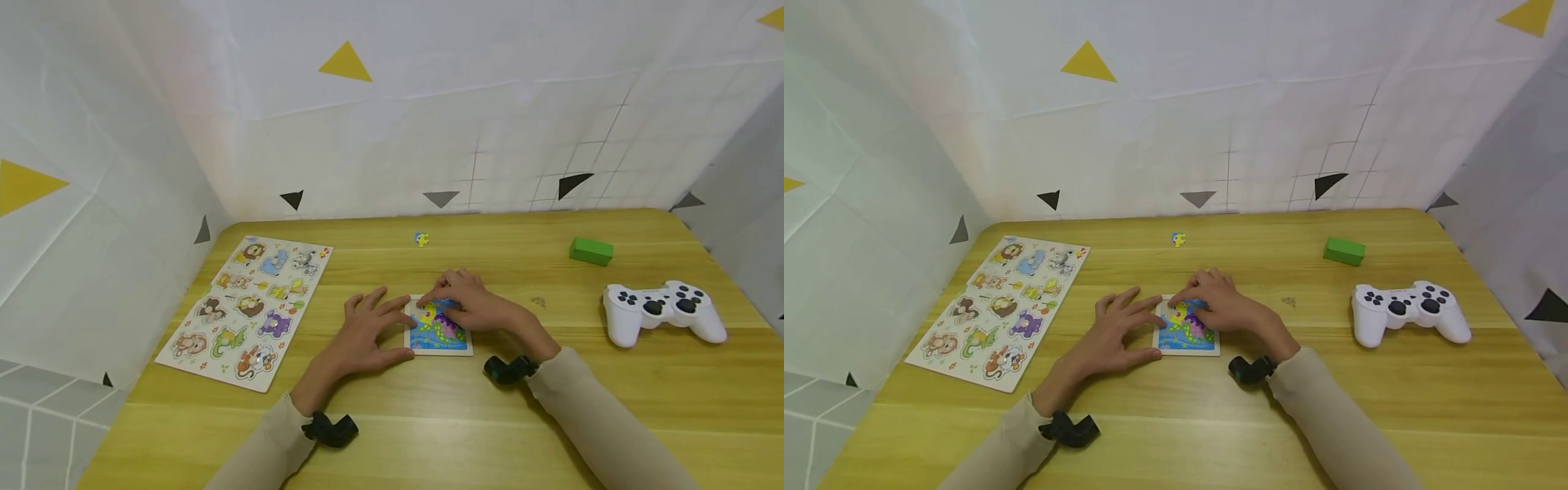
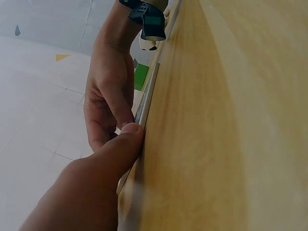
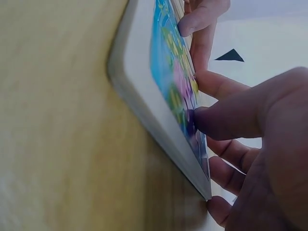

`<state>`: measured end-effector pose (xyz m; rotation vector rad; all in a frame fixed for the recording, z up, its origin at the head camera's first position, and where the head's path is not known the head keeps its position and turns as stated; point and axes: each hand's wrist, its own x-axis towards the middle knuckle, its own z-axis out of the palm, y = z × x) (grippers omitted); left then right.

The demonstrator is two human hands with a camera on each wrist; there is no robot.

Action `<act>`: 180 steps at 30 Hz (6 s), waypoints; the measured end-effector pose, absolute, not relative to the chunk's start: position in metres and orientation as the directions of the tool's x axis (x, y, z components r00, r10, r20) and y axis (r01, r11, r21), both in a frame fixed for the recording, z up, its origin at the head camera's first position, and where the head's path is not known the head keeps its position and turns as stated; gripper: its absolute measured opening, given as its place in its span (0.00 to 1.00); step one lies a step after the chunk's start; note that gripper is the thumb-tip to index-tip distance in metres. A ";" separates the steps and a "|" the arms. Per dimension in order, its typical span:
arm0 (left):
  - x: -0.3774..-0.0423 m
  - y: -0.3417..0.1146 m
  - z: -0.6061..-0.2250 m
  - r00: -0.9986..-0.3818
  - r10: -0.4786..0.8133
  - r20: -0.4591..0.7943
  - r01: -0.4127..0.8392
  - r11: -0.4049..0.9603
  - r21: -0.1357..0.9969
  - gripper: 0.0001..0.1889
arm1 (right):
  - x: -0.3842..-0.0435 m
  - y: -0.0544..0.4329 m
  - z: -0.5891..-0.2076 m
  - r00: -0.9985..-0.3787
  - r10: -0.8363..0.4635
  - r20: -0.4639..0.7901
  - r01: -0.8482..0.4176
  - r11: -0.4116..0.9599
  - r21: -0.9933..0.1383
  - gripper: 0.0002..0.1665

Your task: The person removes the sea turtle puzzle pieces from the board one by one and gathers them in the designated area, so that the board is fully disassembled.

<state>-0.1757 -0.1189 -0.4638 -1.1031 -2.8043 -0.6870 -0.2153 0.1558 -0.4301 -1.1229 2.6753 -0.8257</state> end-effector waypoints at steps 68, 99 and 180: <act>-0.174 -0.119 -0.462 -0.750 0.630 0.202 0.650 0.647 0.398 0.23 | -0.224 0.165 -0.433 -0.719 -0.680 0.141 -0.645 0.579 -0.499 0.20; -0.173 -0.119 -0.463 -0.750 0.629 0.205 0.653 0.654 0.383 0.23 | -0.226 0.170 -0.437 -0.762 -0.619 0.193 -0.591 0.541 -0.598 0.17; -0.173 -0.119 -0.466 -0.753 0.631 0.184 0.646 0.658 0.387 0.23 | -0.327 0.193 -0.443 -0.919 -0.387 0.079 -0.365 0.758 -0.540 0.21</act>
